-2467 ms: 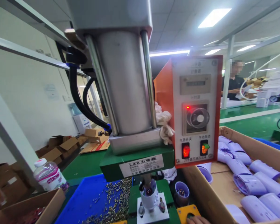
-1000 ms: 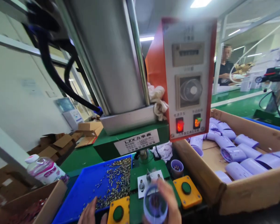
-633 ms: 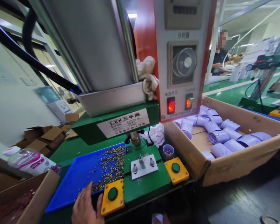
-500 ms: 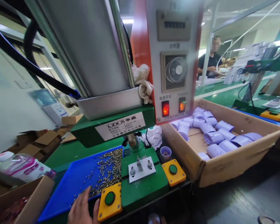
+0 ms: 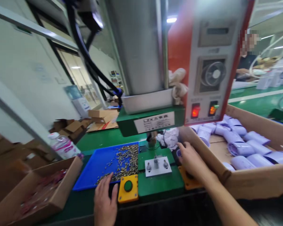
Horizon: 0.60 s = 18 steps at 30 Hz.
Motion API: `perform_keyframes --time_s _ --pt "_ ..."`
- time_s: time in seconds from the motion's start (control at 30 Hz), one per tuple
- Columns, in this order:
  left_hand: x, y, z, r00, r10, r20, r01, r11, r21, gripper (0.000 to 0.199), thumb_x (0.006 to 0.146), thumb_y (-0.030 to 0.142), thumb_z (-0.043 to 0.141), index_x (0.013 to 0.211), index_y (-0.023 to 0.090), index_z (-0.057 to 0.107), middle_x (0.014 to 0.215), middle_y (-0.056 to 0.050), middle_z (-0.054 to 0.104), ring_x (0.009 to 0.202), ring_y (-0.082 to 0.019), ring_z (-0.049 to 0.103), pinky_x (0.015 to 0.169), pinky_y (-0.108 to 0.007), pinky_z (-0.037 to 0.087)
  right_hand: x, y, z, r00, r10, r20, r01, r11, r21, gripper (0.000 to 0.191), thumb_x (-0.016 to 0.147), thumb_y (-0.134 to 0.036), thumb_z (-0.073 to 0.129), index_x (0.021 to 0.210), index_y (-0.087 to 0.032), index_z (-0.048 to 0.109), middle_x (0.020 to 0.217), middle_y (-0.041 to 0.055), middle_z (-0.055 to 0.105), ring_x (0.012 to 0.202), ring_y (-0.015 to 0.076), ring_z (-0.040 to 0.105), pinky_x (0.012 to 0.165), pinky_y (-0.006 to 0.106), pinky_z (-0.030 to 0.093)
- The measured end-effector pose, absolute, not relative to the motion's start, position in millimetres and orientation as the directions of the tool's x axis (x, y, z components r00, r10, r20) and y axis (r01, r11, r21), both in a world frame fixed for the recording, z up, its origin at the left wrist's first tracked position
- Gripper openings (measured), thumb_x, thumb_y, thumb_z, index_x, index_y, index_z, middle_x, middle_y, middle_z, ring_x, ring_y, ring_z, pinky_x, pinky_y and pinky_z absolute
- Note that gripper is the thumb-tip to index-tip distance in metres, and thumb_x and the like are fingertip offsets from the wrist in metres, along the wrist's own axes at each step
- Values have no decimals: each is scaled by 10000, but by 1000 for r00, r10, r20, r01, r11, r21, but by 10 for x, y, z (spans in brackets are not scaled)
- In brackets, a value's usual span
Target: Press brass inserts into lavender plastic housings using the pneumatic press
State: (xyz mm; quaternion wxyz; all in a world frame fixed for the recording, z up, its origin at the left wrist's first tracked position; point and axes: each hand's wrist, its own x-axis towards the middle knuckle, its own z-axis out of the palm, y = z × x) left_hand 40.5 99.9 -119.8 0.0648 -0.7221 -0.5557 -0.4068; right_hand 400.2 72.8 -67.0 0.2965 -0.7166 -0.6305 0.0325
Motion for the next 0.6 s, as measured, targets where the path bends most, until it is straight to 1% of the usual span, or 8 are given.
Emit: perform_keyframes --time_s 0.07,0.13,0.23,0.3,0.37,0.47,0.53,0.6 --pt "398 900 -1054 51 784 619 820 -386 422 378 940 403 408 1218 213 580 1209 -77 627 1165 -248 532 993 -471 468 4084 972 -726 151 955 255 897 -23 -442 338 692 -78 547 1004 -136 664 864 118 682 814 257 674 765 334 500" --pt "410 789 -858 123 810 573 801 -422 425 323 944 371 424 1142 224 632 1150 -67 653 1102 -222 575 945 -427 513 4061 1044 -802 132 962 239 899 -15 -437 289 680 -74 550 943 -136 655 769 96 677 746 251 672 710 318 488" --pt "478 638 -567 320 795 515 778 -531 337 264 942 303 455 1099 242 658 1110 -54 669 1045 -191 599 903 -367 541 3966 892 -773 279 906 319 870 -97 -484 381 794 -275 560 1130 -94 553 922 163 675 866 295 663 746 361 490" --pt "531 574 -449 471 725 503 746 -632 212 250 922 248 490 1106 248 659 1101 -47 680 1020 -191 602 881 -353 548 3891 737 -639 449 796 406 771 -115 -627 541 804 -464 575 1216 -120 506 1010 156 664 935 298 645 789 379 495" --pt "571 543 -416 586 639 498 704 -706 78 259 891 196 516 1097 245 666 1075 -43 695 965 -194 612 834 -342 562 3804 629 -470 551 715 431 596 24 -802 604 772 -548 605 1246 -182 523 1085 114 661 986 277 632 825 366 503" --pt "588 545 -477 634 567 526 681 -732 -32 248 868 175 531 1061 232 677 1033 -43 708 894 -184 625 756 -303 577 3660 603 -273 488 790 371 286 256 -923 606 782 -538 622 1293 -225 537 1195 76 643 1032 248 622 824 329 523" --pt "577 564 -539 623 545 561 684 -728 -53 224 869 196 544 1045 231 678 1024 -42 709 887 -176 628 739 -277 578 3570 648 -205 399 854 334 162 293 -942 601 800 -518 623 1310 -214 534 1169 68 660 991 231 636 786 307 535" --pt "557 590 -593 612 535 582 687 -724 -57 205 872 216 557 1037 236 677 1024 -38 707 889 -166 628 741 -256 575 3491 709 -171 331 886 324 131 297 -946 588 809 -504 627 1302 -193 545 1086 67 692 906 214 653 732 292 543"
